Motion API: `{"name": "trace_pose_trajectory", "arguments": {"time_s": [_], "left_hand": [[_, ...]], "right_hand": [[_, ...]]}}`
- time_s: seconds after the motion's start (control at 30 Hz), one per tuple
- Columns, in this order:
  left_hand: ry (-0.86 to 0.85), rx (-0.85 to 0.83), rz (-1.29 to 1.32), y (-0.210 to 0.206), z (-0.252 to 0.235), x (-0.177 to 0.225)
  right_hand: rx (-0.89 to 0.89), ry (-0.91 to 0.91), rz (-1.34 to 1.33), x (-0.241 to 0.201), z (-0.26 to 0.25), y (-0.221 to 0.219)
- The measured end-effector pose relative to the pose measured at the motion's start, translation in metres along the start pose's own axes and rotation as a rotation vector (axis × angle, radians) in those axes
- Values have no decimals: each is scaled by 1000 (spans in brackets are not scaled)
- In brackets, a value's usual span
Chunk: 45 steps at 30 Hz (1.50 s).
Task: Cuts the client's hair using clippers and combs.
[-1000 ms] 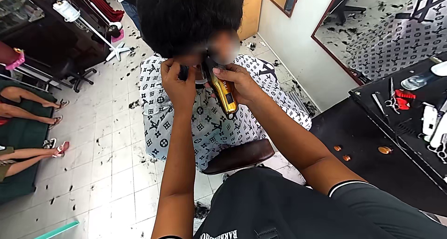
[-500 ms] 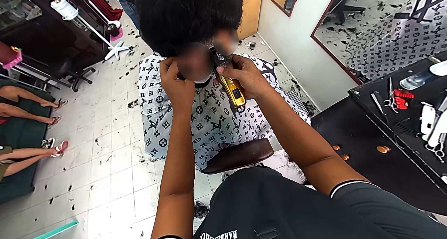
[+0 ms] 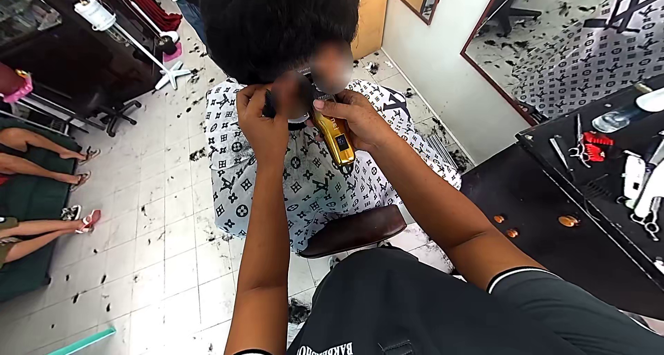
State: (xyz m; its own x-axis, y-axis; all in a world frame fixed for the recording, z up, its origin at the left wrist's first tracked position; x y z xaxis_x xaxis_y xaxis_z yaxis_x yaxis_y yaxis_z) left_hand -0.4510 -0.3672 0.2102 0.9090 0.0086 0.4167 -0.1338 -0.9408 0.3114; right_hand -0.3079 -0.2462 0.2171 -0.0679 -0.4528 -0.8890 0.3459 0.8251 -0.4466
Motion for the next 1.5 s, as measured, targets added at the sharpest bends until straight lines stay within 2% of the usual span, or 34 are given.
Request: {"name": "trace_pose_trajectory", "arguments": {"time_s": [0.1,0.23,0.37,0.5,0.63,0.77,0.9,1.03,1.17,1.3,1.43,1.5], "left_hand": [[0,8,8,0,0,0],[5,5,25,0,0,-1],[7,5,22,-1,1,-2],[1,3,25,0,0,-2],[-3,15,36,-1,0,-2],[-5,10,31,-2,0,-3],[2,11,28,-1,0,-2],[-5,16,25,-2,0,-3],[-4,14,34,-1,1,-3],[-6,15,30,-2,1,-4],[5,12,29,-1,1,-3],[5,11,27,-1,1,-4]], "right_hand": [[0,96,17,3,-2,-5],[7,-27,-24,3,1,-9],[-1,52,-53,5,-1,-13],[-1,-68,-128,2,3,-16],[-14,32,-124,3,1,-15],[-17,-70,-139,1,3,-13],[-36,39,-148,2,2,-11],[-38,-87,-149,-2,4,-11],[-60,45,-162,1,2,-9],[-55,-67,-154,-2,4,-8],[-55,71,-129,-1,2,-7],[-53,2,-132,-3,4,-6]]}}
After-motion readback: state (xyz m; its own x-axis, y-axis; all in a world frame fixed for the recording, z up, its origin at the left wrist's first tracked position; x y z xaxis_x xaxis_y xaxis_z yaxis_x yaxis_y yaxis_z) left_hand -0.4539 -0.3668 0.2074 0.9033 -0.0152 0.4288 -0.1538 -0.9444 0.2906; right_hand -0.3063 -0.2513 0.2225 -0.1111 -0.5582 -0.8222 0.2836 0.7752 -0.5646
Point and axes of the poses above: each hand's wrist, its own z-axis away from the middle knuckle, its own y-axis out of the back of the hand, x = y × z, the point moved 1 cm from there along -z, towards the middle knuckle, and after that the axes turned 11 degrees about -y, right-handed, at the moved point
